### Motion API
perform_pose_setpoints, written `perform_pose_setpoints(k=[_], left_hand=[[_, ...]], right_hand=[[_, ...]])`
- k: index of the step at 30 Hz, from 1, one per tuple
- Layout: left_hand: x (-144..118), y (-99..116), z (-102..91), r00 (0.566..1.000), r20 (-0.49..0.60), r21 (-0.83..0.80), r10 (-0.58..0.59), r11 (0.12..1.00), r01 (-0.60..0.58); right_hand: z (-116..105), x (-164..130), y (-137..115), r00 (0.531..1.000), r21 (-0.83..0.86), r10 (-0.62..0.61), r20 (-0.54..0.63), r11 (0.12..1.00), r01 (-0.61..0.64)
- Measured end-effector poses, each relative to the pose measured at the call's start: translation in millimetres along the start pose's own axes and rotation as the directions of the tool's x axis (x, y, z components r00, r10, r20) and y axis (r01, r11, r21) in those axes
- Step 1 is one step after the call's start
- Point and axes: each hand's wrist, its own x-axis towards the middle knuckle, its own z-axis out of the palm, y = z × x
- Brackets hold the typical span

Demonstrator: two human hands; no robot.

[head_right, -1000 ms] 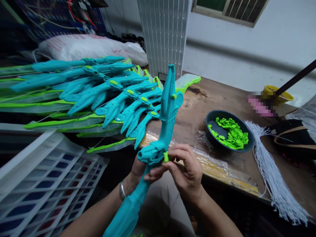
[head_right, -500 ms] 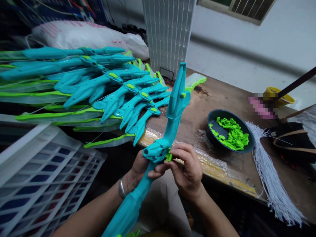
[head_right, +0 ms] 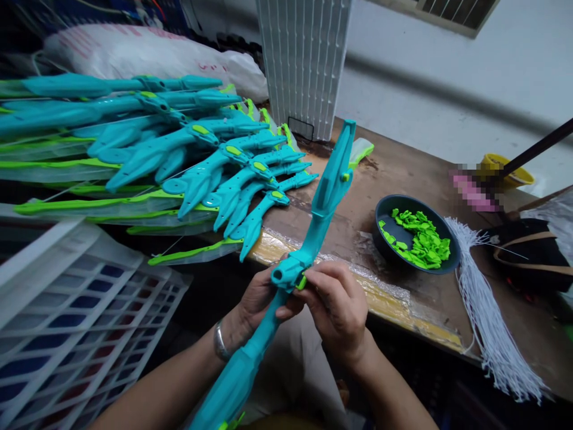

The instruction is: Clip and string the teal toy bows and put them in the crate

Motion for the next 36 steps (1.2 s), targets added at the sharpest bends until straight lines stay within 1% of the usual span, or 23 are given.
perform_pose_setpoints(k=[2, 4, 6, 7, 8, 9, 10, 12, 13, 14, 15, 16, 17, 18, 21, 25, 29, 33, 36], left_hand=[[0, -1, -0.8, 1.000, 0.000, 0.000, -0.015, 1.000, 0.015], [-1, -2, -1.2, 0.999, 0.005, 0.009, -0.044, 0.999, 0.044], [-1, -5, -1.4, 0.997, 0.008, 0.027, -0.075, 0.997, 0.074], [-1, -7, -1.4, 0.997, -0.002, 0.039, -0.083, 0.996, 0.083], [-1, -10, -1.6, 0.996, -0.020, 0.055, -0.086, 0.995, 0.087], [-2, -13, -1.9, 0.995, -0.042, 0.071, -0.085, 0.994, 0.088], [-2, -16, -2.3, 0.995, -0.068, 0.084, -0.079, 0.993, 0.084], [-3, -23, -3.5, 0.991, -0.101, 0.112, -0.085, 0.989, 0.096], [-4, -26, -4.2, 0.989, -0.108, 0.125, -0.101, 0.986, 0.114], [-4, -28, -4.8, 0.987, -0.111, 0.139, -0.120, 0.981, 0.135], [-5, -30, -5.4, 0.983, -0.115, 0.155, -0.141, 0.975, 0.158], [-6, -32, -6.1, 0.980, -0.117, 0.172, -0.160, 0.969, 0.178], [-6, -34, -6.9, 0.978, -0.121, 0.189, -0.172, 0.963, 0.193], [-6, -35, -7.7, 0.976, -0.127, 0.205, -0.176, 0.958, 0.200], [-6, -39, -10.6, 0.973, -0.153, 0.255, -0.172, 0.944, 0.207], [-6, -48, -9.9, 0.973, -0.193, 0.338, -0.126, 0.923, 0.187], [-8, -55, -1.7, 0.975, -0.196, 0.409, -0.108, 0.895, 0.181], [-8, -59, 3.3, 0.974, -0.197, 0.451, -0.115, 0.871, 0.195], [-6, -61, 0.9, 0.965, -0.225, 0.450, -0.135, 0.864, 0.226]], right_hand=[[-7, 5, 3, 0.997, -0.002, -0.005, 0.076, 1.000, 0.006], [-17, 12, 9, 0.982, 0.012, -0.024, 0.186, 1.000, 0.023], [-29, 23, 17, 0.947, 0.037, -0.082, 0.312, 0.997, 0.074], [-35, 30, 19, 0.919, 0.039, -0.118, 0.377, 0.993, 0.112], [-42, 37, 21, 0.881, 0.030, -0.152, 0.448, 0.987, 0.155], [-47, 45, 21, 0.830, 0.015, -0.178, 0.528, 0.980, 0.200], [-53, 54, 19, 0.765, 0.003, -0.196, 0.613, 0.969, 0.246], [-60, 68, 13, 0.602, 0.003, -0.203, 0.773, 0.949, 0.316], [-62, 73, 10, 0.520, 0.014, -0.196, 0.831, 0.943, 0.333], [-63, 77, 6, 0.458, 0.023, -0.185, 0.870, 0.942, 0.336], [-64, 78, 4, 0.418, 0.029, -0.173, 0.892, 0.944, 0.328], [-63, 78, 3, 0.402, 0.034, -0.167, 0.901, 0.948, 0.316], [-63, 76, 2, 0.401, 0.039, -0.166, 0.901, 0.952, 0.304], [-62, 73, 3, 0.410, 0.049, -0.172, 0.896, 0.955, 0.294], [-61, 59, 8, 0.456, 0.060, -0.186, 0.870, 0.959, 0.277], [-66, 41, 10, 0.472, 0.033, -0.161, 0.866, 0.963, 0.268], [-74, 31, 5, 0.489, 0.037, -0.155, 0.858, 0.969, 0.243], [-80, 25, 5, 0.481, 0.050, -0.145, 0.865, 0.977, 0.205], [-81, 21, 7, 0.468, 0.048, -0.134, 0.874, 0.981, 0.190]])
